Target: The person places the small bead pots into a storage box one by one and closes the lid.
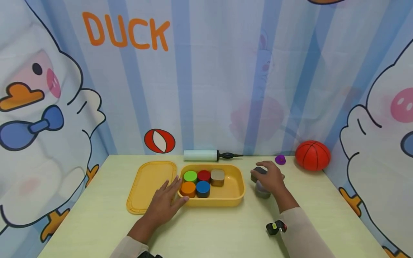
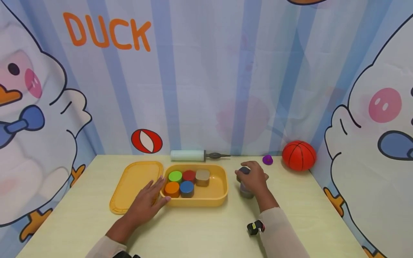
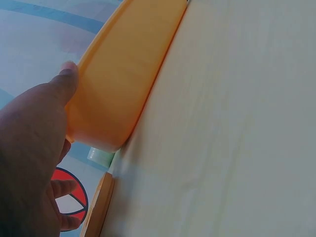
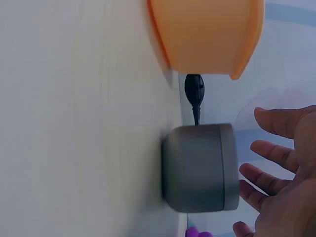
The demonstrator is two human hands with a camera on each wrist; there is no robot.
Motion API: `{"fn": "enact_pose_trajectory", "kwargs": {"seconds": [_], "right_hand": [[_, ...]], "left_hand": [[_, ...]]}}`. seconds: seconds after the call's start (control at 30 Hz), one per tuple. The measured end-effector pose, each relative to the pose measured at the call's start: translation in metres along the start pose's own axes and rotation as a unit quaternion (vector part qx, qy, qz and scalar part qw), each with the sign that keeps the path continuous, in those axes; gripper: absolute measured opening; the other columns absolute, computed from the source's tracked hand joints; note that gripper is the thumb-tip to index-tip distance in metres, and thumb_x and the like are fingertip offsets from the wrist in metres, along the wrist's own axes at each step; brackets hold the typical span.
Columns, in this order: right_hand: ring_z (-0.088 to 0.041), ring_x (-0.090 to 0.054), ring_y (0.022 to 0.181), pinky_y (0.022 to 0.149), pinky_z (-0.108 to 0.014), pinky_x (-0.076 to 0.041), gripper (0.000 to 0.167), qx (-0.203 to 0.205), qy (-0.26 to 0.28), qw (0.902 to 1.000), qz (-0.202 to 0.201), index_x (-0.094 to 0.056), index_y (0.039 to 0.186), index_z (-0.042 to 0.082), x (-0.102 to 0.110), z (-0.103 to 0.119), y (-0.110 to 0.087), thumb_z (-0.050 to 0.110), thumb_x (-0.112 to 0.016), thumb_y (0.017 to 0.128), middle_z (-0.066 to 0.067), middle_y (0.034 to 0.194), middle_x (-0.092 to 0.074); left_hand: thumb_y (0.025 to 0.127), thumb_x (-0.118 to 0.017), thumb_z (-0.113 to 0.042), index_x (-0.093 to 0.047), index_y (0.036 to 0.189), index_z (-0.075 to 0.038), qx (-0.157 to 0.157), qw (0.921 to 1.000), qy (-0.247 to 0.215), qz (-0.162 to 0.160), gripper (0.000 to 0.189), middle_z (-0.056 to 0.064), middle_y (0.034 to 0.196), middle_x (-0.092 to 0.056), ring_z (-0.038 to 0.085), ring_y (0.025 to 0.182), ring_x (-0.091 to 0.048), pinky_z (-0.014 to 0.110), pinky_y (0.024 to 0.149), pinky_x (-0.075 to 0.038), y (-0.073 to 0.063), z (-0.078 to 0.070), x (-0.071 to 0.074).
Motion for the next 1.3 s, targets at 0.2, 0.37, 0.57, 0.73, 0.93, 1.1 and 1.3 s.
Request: {"fn": "enact_pose_trajectory", "kwargs": {"seconds": [0.2, 0.37, 0.57, 0.73, 0.93, 1.1, 1.3], "right_hand": [[-0.052, -0.046, 0.152, 0.116, -0.079, -0.026, 0.058, -0.04, 0.008, 0.9991, 0.007, -0.062, 0.15, 0.003, -0.001, -0.014, -0.001, 0.035, -0.074, 0.103, -0.028, 0.162, -0.053], [-0.052, -0.049, 0.15, 0.118, -0.081, -0.024, 0.062, -0.067, 0.023, 0.9975, 0.003, -0.061, 0.151, 0.004, -0.002, -0.022, -0.001, 0.039, -0.074, 0.102, -0.027, 0.161, -0.055], [-0.054, -0.055, 0.143, 0.113, -0.077, -0.031, 0.059, -0.103, 0.008, 0.9946, -0.003, -0.068, 0.147, 0.007, -0.007, -0.029, -0.003, 0.044, -0.074, 0.1, -0.027, 0.155, -0.061], [-0.054, -0.058, 0.138, 0.104, -0.071, -0.033, 0.061, -0.13, -0.008, 0.9912, -0.02, -0.071, 0.144, 0.009, -0.008, -0.032, -0.004, 0.047, -0.075, 0.097, -0.027, 0.152, -0.064], [-0.053, -0.059, 0.138, 0.105, -0.073, -0.028, 0.06, -0.14, -0.007, 0.9896, -0.032, -0.072, 0.144, 0.01, -0.007, -0.034, -0.008, 0.045, -0.078, 0.096, -0.026, 0.151, -0.064], [-0.05, -0.063, 0.132, 0.102, -0.07, -0.029, 0.058, -0.129, -0.011, 0.9905, -0.048, -0.072, 0.143, 0.01, -0.008, -0.035, -0.007, 0.043, -0.078, 0.096, -0.026, 0.144, -0.07], [-0.052, -0.063, 0.13, 0.102, -0.069, -0.031, 0.056, -0.112, -0.001, 0.9911, -0.072, -0.075, 0.14, 0.008, -0.01, -0.035, -0.006, 0.041, -0.079, 0.095, -0.026, 0.133, -0.076]], "left_hand": [[0.108, -0.055, -0.065, -0.033, 0.173, -0.026, 0.009, 0.9999, 0.006, 0.005, 0.079, -0.001, 0.181, -0.029, 0.047, 0.169, -0.021, 0.086, 0.126, -0.016, -0.001, -0.001, 0.0], [0.108, -0.053, -0.066, -0.033, 0.173, -0.028, 0.014, 0.9998, 0.015, 0.003, 0.078, -0.001, 0.181, -0.03, 0.046, 0.17, -0.02, 0.087, 0.126, -0.01, -0.001, -0.002, 0.001], [0.108, -0.054, -0.065, -0.034, 0.173, -0.028, 0.014, 0.9998, 0.017, 0.001, 0.077, -0.001, 0.18, -0.031, 0.046, 0.17, -0.02, 0.088, 0.125, -0.008, -0.001, -0.001, 0.001], [0.108, -0.054, -0.066, -0.034, 0.173, -0.029, 0.018, 0.9997, 0.014, 0.002, 0.077, -0.001, 0.18, -0.031, 0.045, 0.17, -0.02, 0.088, 0.125, -0.006, -0.001, -0.001, 0.001], [0.107, -0.055, -0.066, -0.035, 0.172, -0.029, 0.017, 0.9998, 0.008, 0.002, 0.078, -0.001, 0.18, -0.033, 0.046, 0.169, -0.021, 0.09, 0.123, -0.001, -0.002, -0.002, 0.0], [0.107, -0.056, -0.066, -0.037, 0.172, -0.028, 0.015, 0.9998, 0.007, -0.006, 0.077, 0.0, 0.179, -0.035, 0.047, 0.169, -0.023, 0.091, 0.122, 0.001, -0.003, -0.004, 0.002], [0.108, -0.054, -0.066, -0.035, 0.173, -0.028, 0.018, 0.9998, 0.009, 0.002, 0.077, -0.001, 0.18, -0.032, 0.047, 0.169, -0.021, 0.09, 0.123, 0.003, -0.002, -0.005, 0.003]]}}
Point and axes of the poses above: each hand's wrist, its own y-axis towards the middle knuckle, its own x-axis out of the back of the hand, z = x × y, the point moved 4 cm from there along y, towards the middle knuckle
